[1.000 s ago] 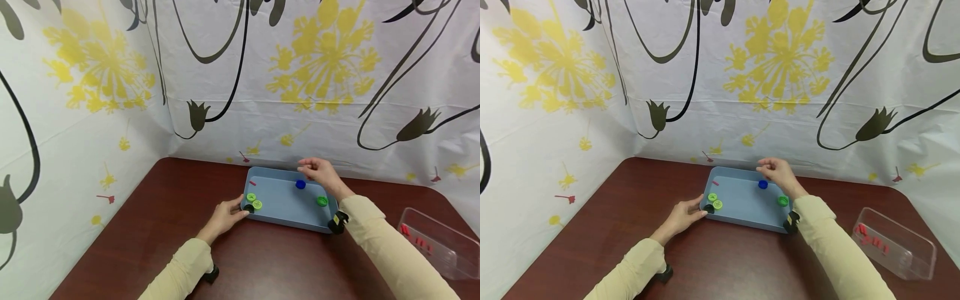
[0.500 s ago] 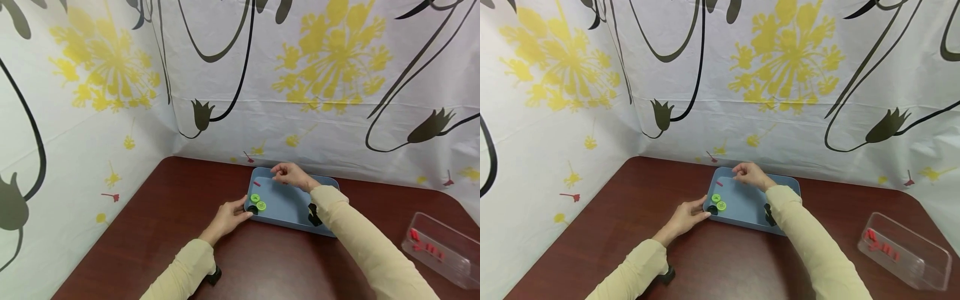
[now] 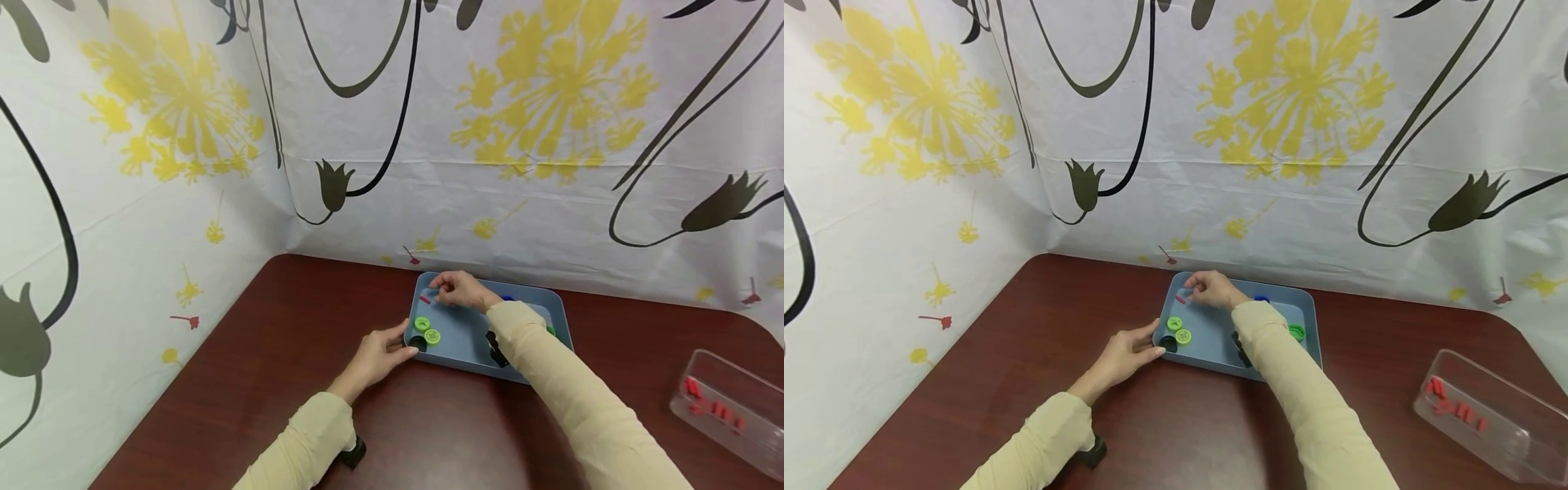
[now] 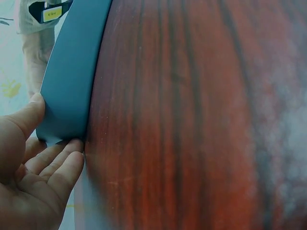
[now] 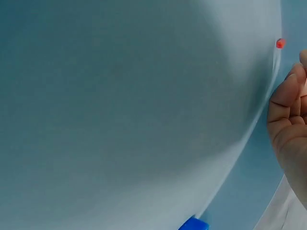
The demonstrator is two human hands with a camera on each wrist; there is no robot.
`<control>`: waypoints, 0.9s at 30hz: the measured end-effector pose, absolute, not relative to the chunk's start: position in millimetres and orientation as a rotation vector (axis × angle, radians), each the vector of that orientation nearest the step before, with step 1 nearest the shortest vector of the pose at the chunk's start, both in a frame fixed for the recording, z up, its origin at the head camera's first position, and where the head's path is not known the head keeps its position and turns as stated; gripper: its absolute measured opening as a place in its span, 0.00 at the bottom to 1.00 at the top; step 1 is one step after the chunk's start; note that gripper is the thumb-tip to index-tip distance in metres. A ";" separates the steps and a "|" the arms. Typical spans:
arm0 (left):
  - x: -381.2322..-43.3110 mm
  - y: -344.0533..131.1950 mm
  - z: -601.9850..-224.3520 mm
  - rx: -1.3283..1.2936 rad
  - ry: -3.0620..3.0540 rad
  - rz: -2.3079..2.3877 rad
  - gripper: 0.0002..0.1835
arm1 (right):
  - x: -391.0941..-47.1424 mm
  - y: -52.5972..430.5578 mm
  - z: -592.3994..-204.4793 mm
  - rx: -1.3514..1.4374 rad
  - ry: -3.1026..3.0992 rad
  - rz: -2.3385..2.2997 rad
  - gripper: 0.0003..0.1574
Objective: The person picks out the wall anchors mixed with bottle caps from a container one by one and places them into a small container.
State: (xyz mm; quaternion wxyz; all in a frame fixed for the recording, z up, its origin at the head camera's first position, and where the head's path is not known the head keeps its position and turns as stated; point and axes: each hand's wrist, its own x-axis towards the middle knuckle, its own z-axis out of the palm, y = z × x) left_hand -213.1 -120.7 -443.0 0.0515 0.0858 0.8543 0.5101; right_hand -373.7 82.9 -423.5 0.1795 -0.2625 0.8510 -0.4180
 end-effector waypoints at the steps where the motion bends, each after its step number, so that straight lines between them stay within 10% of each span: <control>1: -213.1 -120.6 -442.6 0.255 2.597 1.553 0.34 | -374.1 81.6 -423.8 -0.752 2.405 -1.175 0.17; 27: -212.7 -120.7 -442.5 0.289 2.584 1.579 0.34 | -383.8 69.9 -429.9 -0.957 2.388 -1.009 0.14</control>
